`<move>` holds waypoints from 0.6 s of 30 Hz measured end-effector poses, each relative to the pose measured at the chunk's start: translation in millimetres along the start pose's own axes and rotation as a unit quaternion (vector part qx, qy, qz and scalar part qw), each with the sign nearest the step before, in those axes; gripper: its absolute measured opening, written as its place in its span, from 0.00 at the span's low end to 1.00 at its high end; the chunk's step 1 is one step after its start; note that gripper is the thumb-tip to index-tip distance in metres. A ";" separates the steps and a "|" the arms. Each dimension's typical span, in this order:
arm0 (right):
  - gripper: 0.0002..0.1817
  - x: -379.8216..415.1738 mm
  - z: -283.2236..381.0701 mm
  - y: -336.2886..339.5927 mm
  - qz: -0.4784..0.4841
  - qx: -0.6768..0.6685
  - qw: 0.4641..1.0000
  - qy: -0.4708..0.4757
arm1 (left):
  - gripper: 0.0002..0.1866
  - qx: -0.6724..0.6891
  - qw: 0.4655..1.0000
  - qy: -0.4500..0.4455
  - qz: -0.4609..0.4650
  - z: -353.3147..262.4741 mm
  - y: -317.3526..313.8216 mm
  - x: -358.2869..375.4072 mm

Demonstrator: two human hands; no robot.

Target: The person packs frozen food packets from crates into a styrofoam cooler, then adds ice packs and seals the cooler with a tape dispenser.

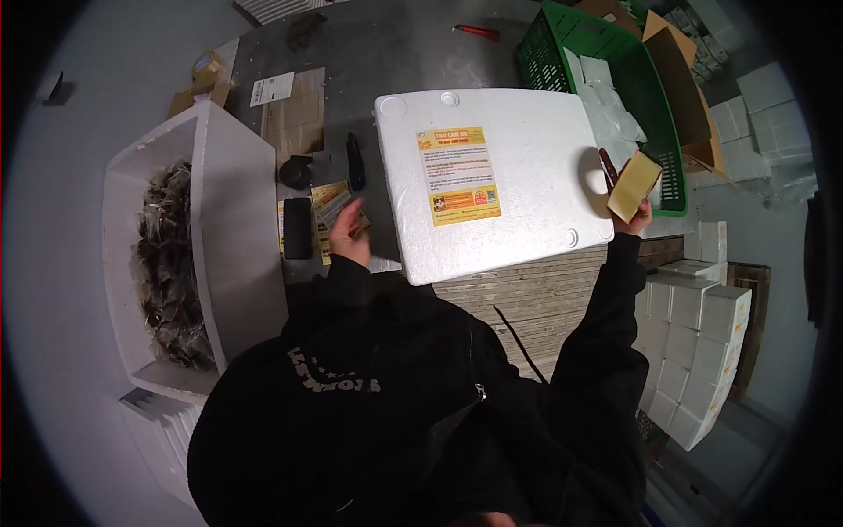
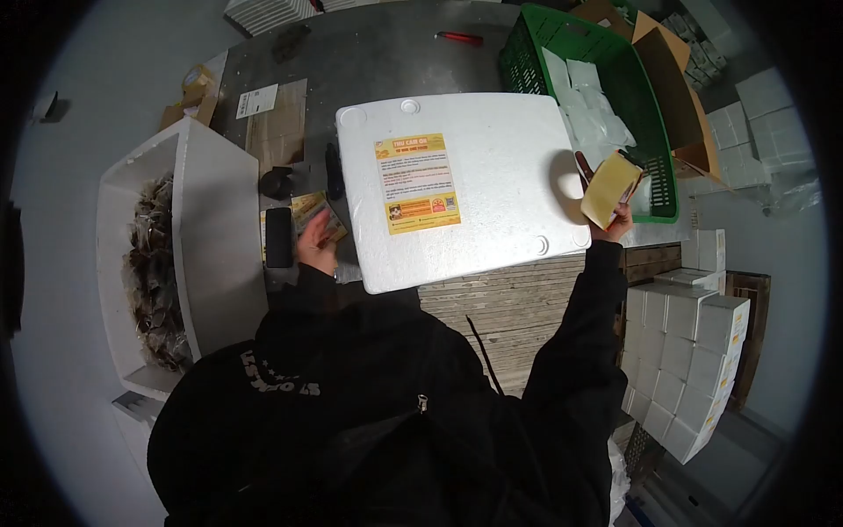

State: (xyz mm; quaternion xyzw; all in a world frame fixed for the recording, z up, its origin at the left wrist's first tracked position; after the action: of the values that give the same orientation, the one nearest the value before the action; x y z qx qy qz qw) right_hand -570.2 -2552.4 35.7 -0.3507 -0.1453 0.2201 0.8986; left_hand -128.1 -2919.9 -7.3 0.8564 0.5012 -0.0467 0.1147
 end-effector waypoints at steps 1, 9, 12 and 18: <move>0.31 -2.1 -2.5 5.8 0.002 -0.031 1.000 0.003 | 0.21 -0.002 1.000 0.003 0.000 -4.1 -3.5 0.3; 0.34 3.3 -8.5 37.9 0.034 0.029 0.996 0.080 | 0.20 0.160 0.975 0.154 -0.004 -13.1 -0.1 -2.3; 0.29 21.9 -17.4 60.6 -0.071 0.105 0.987 0.096 | 0.31 0.235 0.959 0.150 0.050 -0.9 -3.9 32.8; 0.28 125.6 -43.7 -9.7 -0.030 0.001 0.998 0.050 | 0.31 0.364 0.919 0.124 -0.084 1.7 -26.9 53.0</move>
State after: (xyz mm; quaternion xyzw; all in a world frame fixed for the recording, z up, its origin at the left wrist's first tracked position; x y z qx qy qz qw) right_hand -441.1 -2521.1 24.7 -0.3555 -0.1100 0.1757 0.9114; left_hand -125.3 -2862.8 -23.3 0.7928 0.5297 -0.1289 -0.2727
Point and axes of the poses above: each hand's wrist, its own x-axis away from the middle knuckle, its own y-axis out of the back of the hand, z = x × y, the point moved 5 cm from there along -x, towards the middle knuckle, and after that the axes turned 5 degrees about -y, right-handed, at the moved point
